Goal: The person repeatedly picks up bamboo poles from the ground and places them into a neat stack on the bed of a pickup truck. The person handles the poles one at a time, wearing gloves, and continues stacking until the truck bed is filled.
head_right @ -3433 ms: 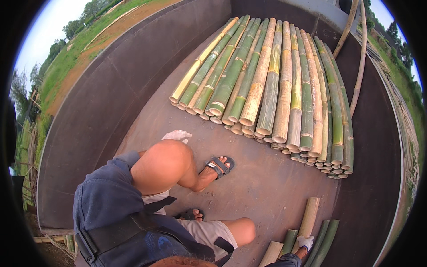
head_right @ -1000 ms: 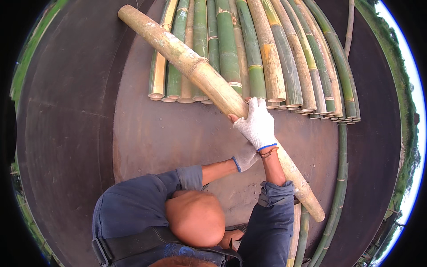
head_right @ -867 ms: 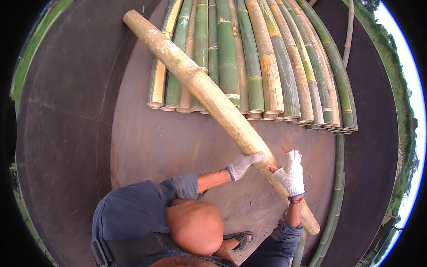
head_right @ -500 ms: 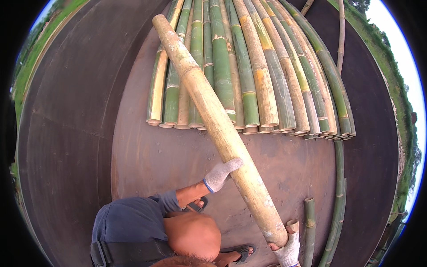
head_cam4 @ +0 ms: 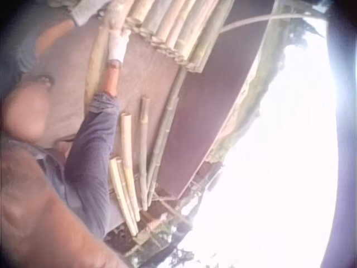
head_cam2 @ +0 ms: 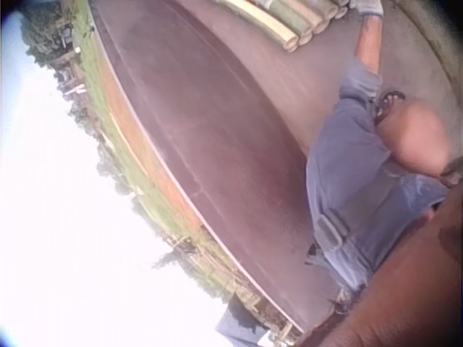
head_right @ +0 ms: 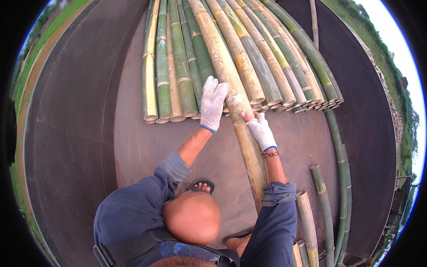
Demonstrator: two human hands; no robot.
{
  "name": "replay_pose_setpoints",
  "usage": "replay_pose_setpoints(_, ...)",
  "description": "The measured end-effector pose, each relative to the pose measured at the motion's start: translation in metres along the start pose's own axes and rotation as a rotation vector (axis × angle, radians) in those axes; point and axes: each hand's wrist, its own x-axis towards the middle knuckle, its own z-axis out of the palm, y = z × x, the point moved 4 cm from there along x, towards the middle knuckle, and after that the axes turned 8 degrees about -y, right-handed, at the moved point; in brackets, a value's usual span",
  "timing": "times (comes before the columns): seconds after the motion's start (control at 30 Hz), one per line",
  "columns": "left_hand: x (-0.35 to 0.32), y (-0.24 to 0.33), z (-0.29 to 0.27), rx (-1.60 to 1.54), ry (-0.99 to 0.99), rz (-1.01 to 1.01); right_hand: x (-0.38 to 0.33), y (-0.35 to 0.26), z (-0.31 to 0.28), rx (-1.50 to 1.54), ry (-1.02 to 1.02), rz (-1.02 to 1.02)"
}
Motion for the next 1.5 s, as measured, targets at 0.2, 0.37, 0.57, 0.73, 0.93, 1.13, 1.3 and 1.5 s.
replay_pose_setpoints(0.2, -0.216, -0.012, -0.033, 0.245, -0.362, -0.984, 0.02, 0.019, 0.016, -0.138, 0.386, -0.185)
replay_pose_setpoints(0.37, -0.27, -0.055, 0.018, -0.347, -0.734, -1.125, -0.109, 0.099, -0.035, -0.242, -0.111, -0.061)
replay_pose_setpoints(0.57, -0.26, -0.067, 0.024, -0.253, -0.556, -1.116, -0.222, 0.232, -0.055, 0.617, 0.096, 0.396)
replay_pose_setpoints(0.73, -0.214, -0.041, 0.014, 0.251, -0.442, -0.892, -0.193, 0.226, -0.009, 1.012, 0.584, 0.32)
replay_pose_setpoints(0.93, -0.121, 0.01, 0.001, 0.576, -0.29, 0.041, -0.006, 0.118, 0.029, 0.849, 0.921, 0.084)
replay_pose_setpoints(1.13, -0.051, -0.008, -0.001, 1.227, -0.728, 0.439, 0.047, 0.063, 0.031, 1.196, 0.149, -0.21)
replay_pose_setpoints(1.3, 0.022, -0.043, -0.003, 1.477, -0.596, 0.539, -0.124, 0.108, -0.008, -0.625, -0.168, -0.154)
replay_pose_setpoints(1.5, 0.053, -0.054, -0.018, 1.503, -0.59, 0.428, -0.381, 0.241, -0.134, -1.011, -0.317, 0.567)
